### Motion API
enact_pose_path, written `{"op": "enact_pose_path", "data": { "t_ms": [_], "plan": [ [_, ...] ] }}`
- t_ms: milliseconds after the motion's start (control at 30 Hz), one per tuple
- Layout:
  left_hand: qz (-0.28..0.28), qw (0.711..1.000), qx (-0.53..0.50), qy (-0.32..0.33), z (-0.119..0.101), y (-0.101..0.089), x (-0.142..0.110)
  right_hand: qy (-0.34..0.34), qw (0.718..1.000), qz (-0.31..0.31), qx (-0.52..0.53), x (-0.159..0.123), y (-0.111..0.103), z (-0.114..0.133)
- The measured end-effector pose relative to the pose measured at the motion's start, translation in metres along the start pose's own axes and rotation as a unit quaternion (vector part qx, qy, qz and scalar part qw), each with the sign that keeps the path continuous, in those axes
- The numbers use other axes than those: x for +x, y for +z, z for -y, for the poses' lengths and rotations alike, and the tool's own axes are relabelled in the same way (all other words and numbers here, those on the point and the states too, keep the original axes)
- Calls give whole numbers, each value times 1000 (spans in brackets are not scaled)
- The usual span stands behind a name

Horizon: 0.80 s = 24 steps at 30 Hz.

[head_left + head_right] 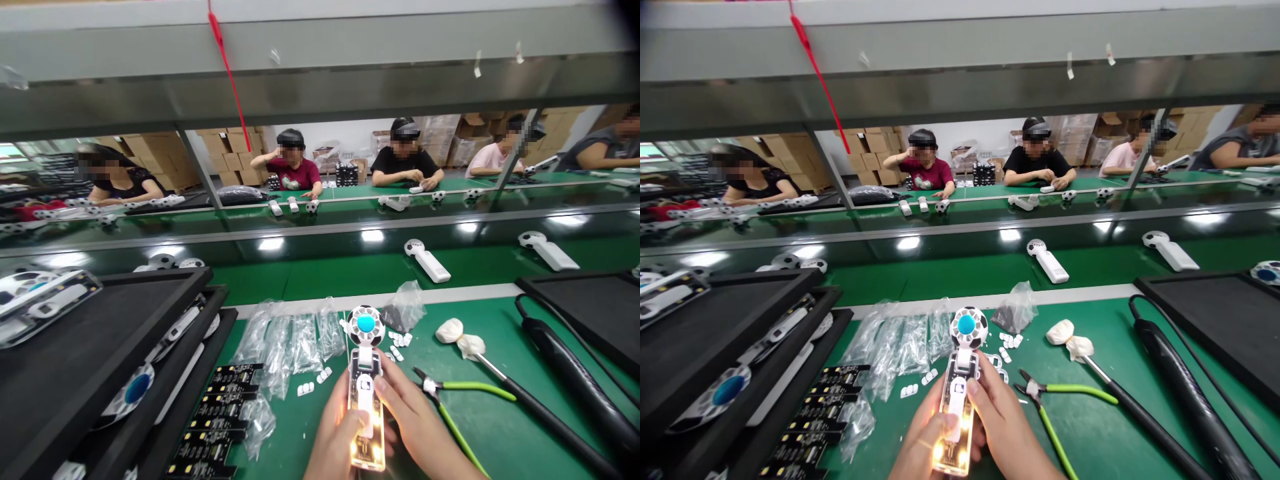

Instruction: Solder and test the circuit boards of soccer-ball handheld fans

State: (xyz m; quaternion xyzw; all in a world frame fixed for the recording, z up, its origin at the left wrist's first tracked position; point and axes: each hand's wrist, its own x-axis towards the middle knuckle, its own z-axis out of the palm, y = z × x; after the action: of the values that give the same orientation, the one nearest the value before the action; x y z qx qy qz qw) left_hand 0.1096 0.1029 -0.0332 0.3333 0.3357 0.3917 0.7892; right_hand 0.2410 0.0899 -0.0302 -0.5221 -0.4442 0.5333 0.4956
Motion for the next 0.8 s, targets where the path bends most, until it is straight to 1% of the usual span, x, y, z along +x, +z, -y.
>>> {"op": "enact_pose_path", "data": {
  "t_ms": [100, 167, 267, 400, 633, 800],
  "plan": [
    [15, 1000, 1, 5, -2, 0, -1, 17, 1000, 2, 3, 1, -1, 3],
    [32, 999, 4, 10, -3, 0, -1, 19, 1000, -8, 7, 1, -2, 5],
    [47, 999, 3, 9, -4, 0, -2, 10, 1000, -17, 9, 2, -3, 5],
    [62, 998, -1, 12, -3, -1, -1, -2, 1000, -15, 9, 3, -4, 5],
    [55, 998, -5, 11, -5, 3, -2, -4, 1000, -14, 2, 1, -4, 9],
    [45, 999, 2, 14, -10, 7, -4, 6, 999, 29, 32, -2, 1, 8]
  ]
}}
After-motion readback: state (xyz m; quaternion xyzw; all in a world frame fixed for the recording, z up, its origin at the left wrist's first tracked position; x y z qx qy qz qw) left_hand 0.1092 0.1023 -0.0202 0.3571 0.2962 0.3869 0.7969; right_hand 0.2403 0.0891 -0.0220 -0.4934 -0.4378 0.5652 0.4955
